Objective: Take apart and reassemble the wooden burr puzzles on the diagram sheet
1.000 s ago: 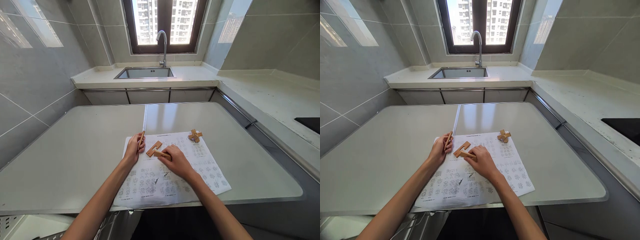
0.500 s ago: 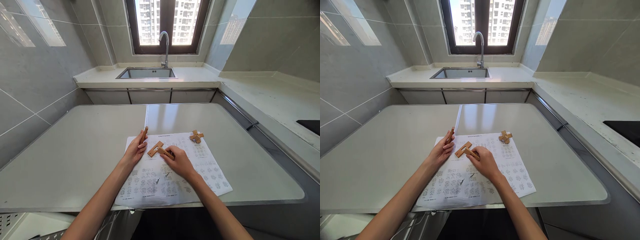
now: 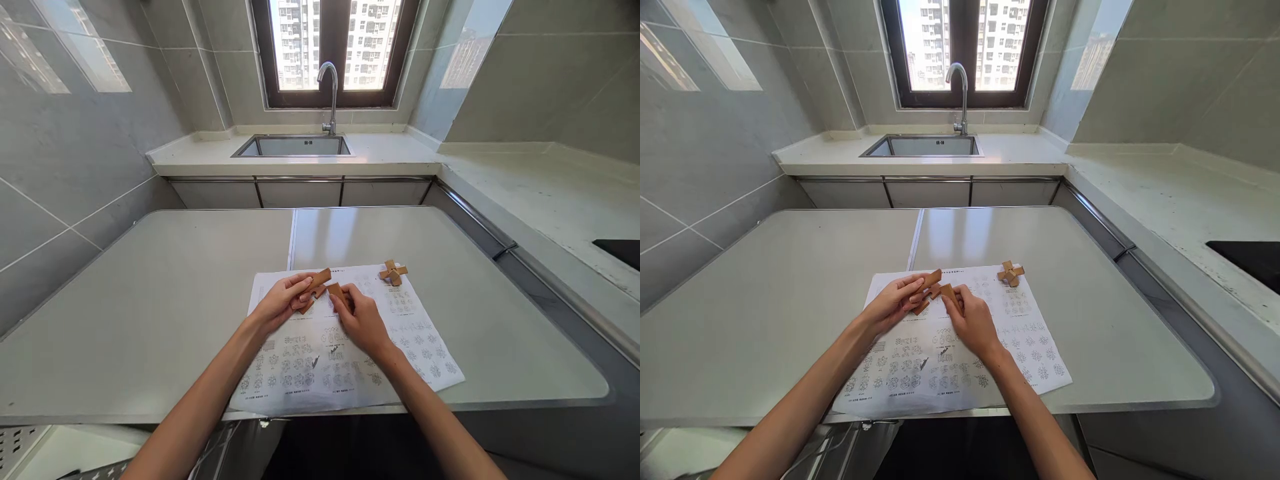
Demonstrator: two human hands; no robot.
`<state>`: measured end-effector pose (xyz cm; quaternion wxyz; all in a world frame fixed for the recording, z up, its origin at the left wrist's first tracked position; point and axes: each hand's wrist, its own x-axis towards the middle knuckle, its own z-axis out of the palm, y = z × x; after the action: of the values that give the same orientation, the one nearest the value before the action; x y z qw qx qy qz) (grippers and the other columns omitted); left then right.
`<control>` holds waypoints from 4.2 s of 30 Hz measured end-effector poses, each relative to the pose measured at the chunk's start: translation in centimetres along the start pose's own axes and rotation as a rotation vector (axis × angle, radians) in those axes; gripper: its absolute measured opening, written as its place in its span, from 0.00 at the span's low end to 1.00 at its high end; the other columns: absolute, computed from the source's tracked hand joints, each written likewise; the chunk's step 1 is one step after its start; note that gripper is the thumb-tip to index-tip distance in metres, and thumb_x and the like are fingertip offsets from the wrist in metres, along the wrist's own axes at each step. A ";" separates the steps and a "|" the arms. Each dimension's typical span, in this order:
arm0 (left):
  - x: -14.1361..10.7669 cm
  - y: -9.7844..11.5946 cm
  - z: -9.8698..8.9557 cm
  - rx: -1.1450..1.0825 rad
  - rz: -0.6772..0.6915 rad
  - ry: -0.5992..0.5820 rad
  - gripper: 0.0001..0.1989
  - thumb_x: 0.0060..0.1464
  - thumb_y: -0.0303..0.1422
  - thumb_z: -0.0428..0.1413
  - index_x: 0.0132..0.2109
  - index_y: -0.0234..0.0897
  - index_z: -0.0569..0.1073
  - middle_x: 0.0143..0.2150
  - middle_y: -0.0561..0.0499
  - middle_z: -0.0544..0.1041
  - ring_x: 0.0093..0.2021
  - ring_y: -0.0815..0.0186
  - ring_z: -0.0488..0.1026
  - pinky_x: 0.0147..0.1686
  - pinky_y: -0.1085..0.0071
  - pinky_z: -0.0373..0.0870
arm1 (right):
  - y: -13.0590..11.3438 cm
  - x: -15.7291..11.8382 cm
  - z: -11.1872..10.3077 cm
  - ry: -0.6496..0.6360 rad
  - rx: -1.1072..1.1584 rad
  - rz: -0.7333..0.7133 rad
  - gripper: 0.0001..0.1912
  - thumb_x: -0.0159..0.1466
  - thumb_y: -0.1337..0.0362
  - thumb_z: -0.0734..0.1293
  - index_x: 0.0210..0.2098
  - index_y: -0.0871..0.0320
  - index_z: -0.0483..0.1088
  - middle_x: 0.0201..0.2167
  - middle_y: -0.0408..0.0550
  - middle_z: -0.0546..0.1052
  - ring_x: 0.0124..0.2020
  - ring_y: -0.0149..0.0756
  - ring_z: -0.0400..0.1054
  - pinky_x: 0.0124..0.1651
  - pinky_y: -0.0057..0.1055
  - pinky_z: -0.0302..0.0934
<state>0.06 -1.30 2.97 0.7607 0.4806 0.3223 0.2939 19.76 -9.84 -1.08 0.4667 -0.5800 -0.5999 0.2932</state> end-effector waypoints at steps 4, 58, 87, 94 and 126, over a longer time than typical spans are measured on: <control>0.1 -0.3 0.0 0.098 -0.005 -0.017 0.25 0.61 0.47 0.66 0.54 0.30 0.81 0.23 0.59 0.61 0.24 0.74 0.54 0.28 0.72 0.54 | 0.2 0.0 0.0 -0.001 0.030 0.015 0.13 0.75 0.51 0.62 0.39 0.53 0.67 0.27 0.42 0.76 0.24 0.35 0.67 0.31 0.30 0.57; 0.1 -2.1 1.4 0.586 0.202 0.174 0.22 0.63 0.50 0.60 0.50 0.35 0.77 0.28 0.48 0.82 0.18 0.72 0.66 0.24 0.73 0.63 | 0.2 0.2 0.2 0.104 0.014 0.002 0.22 0.77 0.54 0.57 0.63 0.57 0.68 0.28 0.44 0.76 0.29 0.40 0.71 0.40 0.37 0.66; 0.2 -2.4 1.6 0.574 0.235 0.228 0.19 0.62 0.48 0.62 0.48 0.36 0.77 0.27 0.50 0.82 0.18 0.71 0.68 0.22 0.73 0.63 | 0.5 0.2 0.2 0.117 -0.013 -0.033 0.22 0.76 0.56 0.59 0.64 0.56 0.69 0.35 0.50 0.80 0.39 0.46 0.75 0.45 0.42 0.69; 0.1 -2.3 1.8 0.567 0.236 0.229 0.20 0.62 0.49 0.62 0.47 0.36 0.77 0.27 0.50 0.82 0.17 0.71 0.67 0.22 0.73 0.63 | 0.5 0.2 0.2 0.129 -0.021 -0.036 0.22 0.76 0.55 0.59 0.63 0.56 0.69 0.36 0.51 0.80 0.38 0.46 0.75 0.45 0.42 0.69; 0.0 -2.4 1.9 0.629 0.262 0.228 0.19 0.64 0.49 0.59 0.48 0.37 0.77 0.26 0.52 0.82 0.17 0.71 0.67 0.23 0.74 0.64 | 0.9 0.3 0.3 0.154 -0.041 -0.061 0.21 0.76 0.57 0.60 0.64 0.57 0.70 0.44 0.54 0.82 0.44 0.47 0.76 0.49 0.43 0.70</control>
<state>1.81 -3.21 1.37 0.4907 0.6926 0.4155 0.3269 19.86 -9.33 -1.95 0.5081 -0.5917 -0.5856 0.2209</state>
